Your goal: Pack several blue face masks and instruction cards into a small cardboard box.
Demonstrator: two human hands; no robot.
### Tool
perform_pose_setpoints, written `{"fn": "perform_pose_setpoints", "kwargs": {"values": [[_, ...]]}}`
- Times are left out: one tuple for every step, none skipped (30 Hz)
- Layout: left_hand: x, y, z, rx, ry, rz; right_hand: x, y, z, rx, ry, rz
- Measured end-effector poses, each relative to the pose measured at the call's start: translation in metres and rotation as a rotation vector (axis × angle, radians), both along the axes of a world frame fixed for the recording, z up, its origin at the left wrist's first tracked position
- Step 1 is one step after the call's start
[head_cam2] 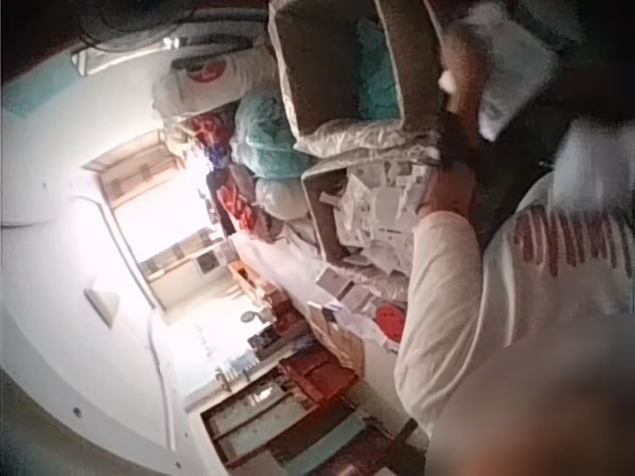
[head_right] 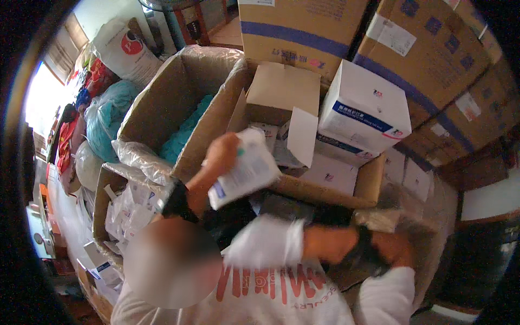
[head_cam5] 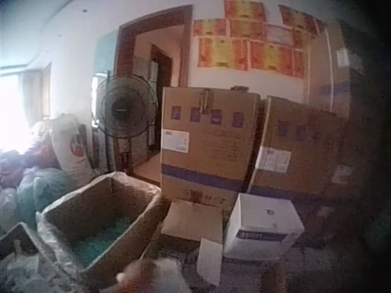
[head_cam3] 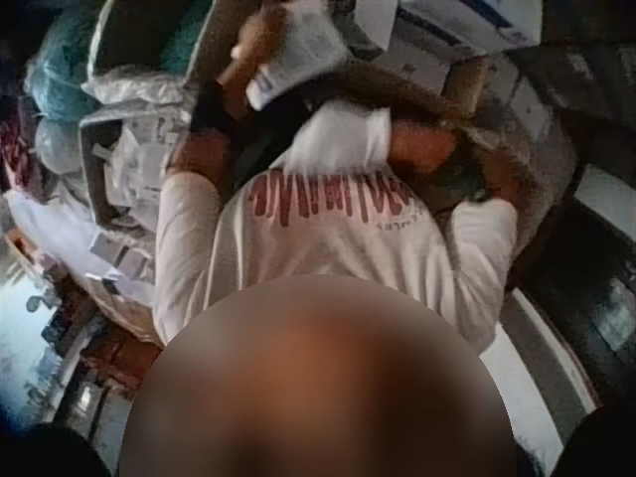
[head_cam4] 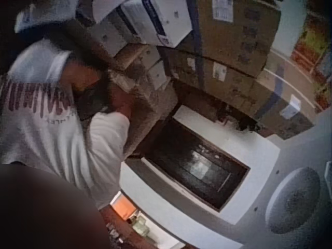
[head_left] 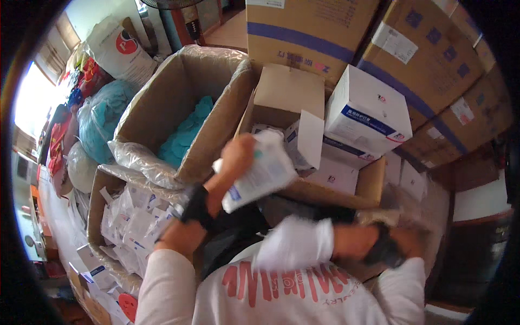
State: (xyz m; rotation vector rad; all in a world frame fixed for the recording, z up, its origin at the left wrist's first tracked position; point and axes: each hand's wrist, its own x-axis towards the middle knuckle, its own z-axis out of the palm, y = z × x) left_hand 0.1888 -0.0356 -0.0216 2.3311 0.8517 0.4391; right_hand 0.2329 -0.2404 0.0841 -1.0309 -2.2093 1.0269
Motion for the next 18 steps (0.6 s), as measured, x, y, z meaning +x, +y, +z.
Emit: {"fn": "perform_pose_setpoints", "kwargs": {"values": [[-0.001,0.008,0.014,-0.08,-0.058,0.059,-0.001,0.001,0.005,0.005,-0.004,-0.009],[-0.001,0.012,0.029,-0.16,-0.115,0.119,-0.001,0.002,0.01,0.114,-0.094,-0.031],[-0.008,0.008,0.038,-0.161,-0.102,0.112,-0.008,0.002,0.011,0.215,-0.169,-0.054],[-0.01,0.004,0.046,-0.04,-0.172,0.017,0.016,0.013,0.009,0.323,-0.173,-0.216],[-0.012,0.001,0.052,0.087,-0.24,-0.062,0.039,0.023,-0.005,0.517,-0.366,-0.437],[-0.019,0.001,0.051,0.09,-0.236,-0.044,0.052,0.032,0.01,0.17,-0.061,-0.761],[-0.02,-0.004,0.055,0.146,-0.251,-0.159,0.065,0.034,0.015,0.243,-0.011,-0.871],[-0.02,-0.01,0.059,0.202,-0.263,-0.273,0.066,0.043,0.018,0.481,-0.008,-0.959],[-0.016,-0.016,0.061,0.236,-0.263,-0.318,0.073,0.047,0.015,0.482,-0.122,-0.94],[-0.015,-0.02,0.064,0.238,-0.261,-0.317,0.077,0.053,0.006,0.482,-0.227,-0.906],[-0.014,-0.023,0.067,0.26,-0.298,-0.319,0.077,0.056,-0.002,0.484,-0.224,-0.905],[-0.013,-0.026,0.069,0.282,-0.339,-0.319,0.073,0.059,-0.007,0.34,-0.244,-0.889],[-0.011,-0.025,0.066,0.262,-0.37,-0.283,0.069,0.06,-0.01,0.196,-0.264,-0.87],[-0.008,-0.025,0.063,0.266,-0.373,-0.281,0.064,0.06,-0.011,0.2,-0.266,-0.868],[-0.005,-0.024,0.058,0.256,-0.328,-0.276,0.055,0.06,-0.009,0.413,-0.214,-0.763],[-0.004,-0.024,0.052,0.244,-0.278,-0.267,0.044,0.061,-0.007,0.619,-0.153,-0.648],[0.003,-0.026,0.046,0.186,-0.235,-0.117,0.035,0.059,0.0,0.693,-0.226,-0.595],[0.004,-0.023,0.042,0.187,-0.236,-0.114,0.03,0.055,-0.001,0.8,-0.39,-0.514]]}}
